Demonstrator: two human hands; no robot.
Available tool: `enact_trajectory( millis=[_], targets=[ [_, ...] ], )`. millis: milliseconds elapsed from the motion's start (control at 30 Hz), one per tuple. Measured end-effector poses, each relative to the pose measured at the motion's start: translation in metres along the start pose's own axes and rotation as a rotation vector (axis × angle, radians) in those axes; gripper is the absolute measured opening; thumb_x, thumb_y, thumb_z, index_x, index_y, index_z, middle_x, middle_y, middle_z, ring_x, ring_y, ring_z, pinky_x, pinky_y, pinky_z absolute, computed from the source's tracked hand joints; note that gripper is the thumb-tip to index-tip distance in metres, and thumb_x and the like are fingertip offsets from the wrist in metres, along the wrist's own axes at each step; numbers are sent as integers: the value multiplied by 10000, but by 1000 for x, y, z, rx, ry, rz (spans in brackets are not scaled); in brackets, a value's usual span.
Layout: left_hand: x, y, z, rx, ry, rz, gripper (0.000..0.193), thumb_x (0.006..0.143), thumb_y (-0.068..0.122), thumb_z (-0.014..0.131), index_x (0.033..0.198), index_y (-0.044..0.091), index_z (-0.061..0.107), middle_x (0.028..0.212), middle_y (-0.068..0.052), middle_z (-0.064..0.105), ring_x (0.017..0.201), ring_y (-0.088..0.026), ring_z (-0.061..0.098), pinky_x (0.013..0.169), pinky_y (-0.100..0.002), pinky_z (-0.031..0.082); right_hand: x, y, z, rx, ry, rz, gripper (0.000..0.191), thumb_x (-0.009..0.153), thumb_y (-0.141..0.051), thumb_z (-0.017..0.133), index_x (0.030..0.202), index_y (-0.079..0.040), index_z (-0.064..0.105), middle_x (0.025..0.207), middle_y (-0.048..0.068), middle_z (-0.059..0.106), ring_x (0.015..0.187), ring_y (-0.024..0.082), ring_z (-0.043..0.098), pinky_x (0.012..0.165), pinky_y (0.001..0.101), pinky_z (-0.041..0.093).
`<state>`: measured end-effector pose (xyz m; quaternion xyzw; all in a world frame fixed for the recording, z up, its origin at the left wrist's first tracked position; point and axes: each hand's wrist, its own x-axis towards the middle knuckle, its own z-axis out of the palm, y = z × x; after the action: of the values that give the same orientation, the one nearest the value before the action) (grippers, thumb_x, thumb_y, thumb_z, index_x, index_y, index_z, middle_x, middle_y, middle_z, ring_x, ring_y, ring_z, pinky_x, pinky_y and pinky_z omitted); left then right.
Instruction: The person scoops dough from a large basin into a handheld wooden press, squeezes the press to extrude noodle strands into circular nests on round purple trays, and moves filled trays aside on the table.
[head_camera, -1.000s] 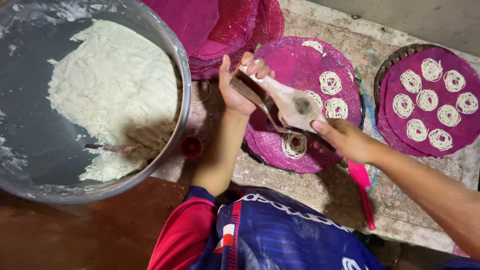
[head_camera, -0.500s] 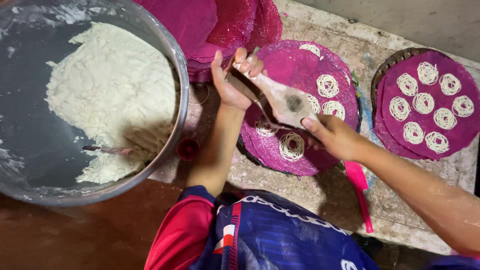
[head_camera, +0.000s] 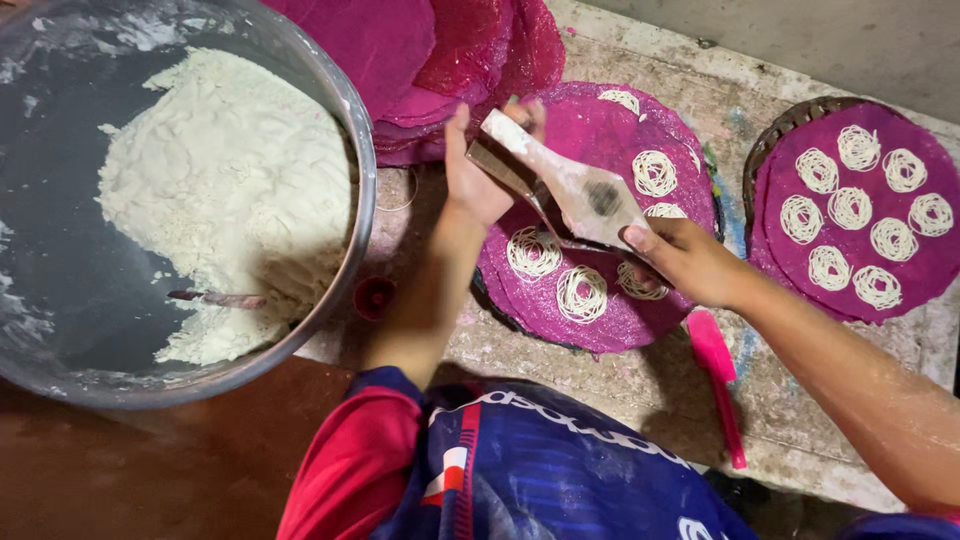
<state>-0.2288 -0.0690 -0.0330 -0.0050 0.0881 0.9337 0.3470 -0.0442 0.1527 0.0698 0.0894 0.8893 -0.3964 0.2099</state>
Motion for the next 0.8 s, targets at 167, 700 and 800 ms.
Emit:
enact_trajectory(
  millis=[167, 700, 800],
  targets=[
    [-12, -21, -48, 916, 179, -389, 617, 1018, 570, 199, 1188, 130, 598, 1043, -103, 693, 627, -115, 488, 523, -278, 307, -1, 18, -2, 100, -14, 35, 592, 1005, -533, 474, 973, 18, 690, 722, 65, 693, 679, 145, 664, 646, 334, 550],
    [-34, 2, 21, 173, -165, 46, 595, 968, 616, 422, 1268, 119, 553, 1179, -63, 657, 1006, -245, 619, 990, -436, 479, 20, 35, -8, 314, -319, 146, 731, 979, -607, 298, 1013, -1, 706, 789, 76, 762, 711, 185, 728, 699, 344, 604],
    [2, 7, 26, -50, -281, 112, 623, 979, 697, 422, 1089, 112, 603, 1003, -32, 631, 1006, -203, 567, 1055, -439, 435, 39, 15, -20, 402, -386, 104, 801, 1047, -639, 279, 967, 57, 666, 741, 100, 695, 681, 201, 680, 661, 353, 573]
  ],
)
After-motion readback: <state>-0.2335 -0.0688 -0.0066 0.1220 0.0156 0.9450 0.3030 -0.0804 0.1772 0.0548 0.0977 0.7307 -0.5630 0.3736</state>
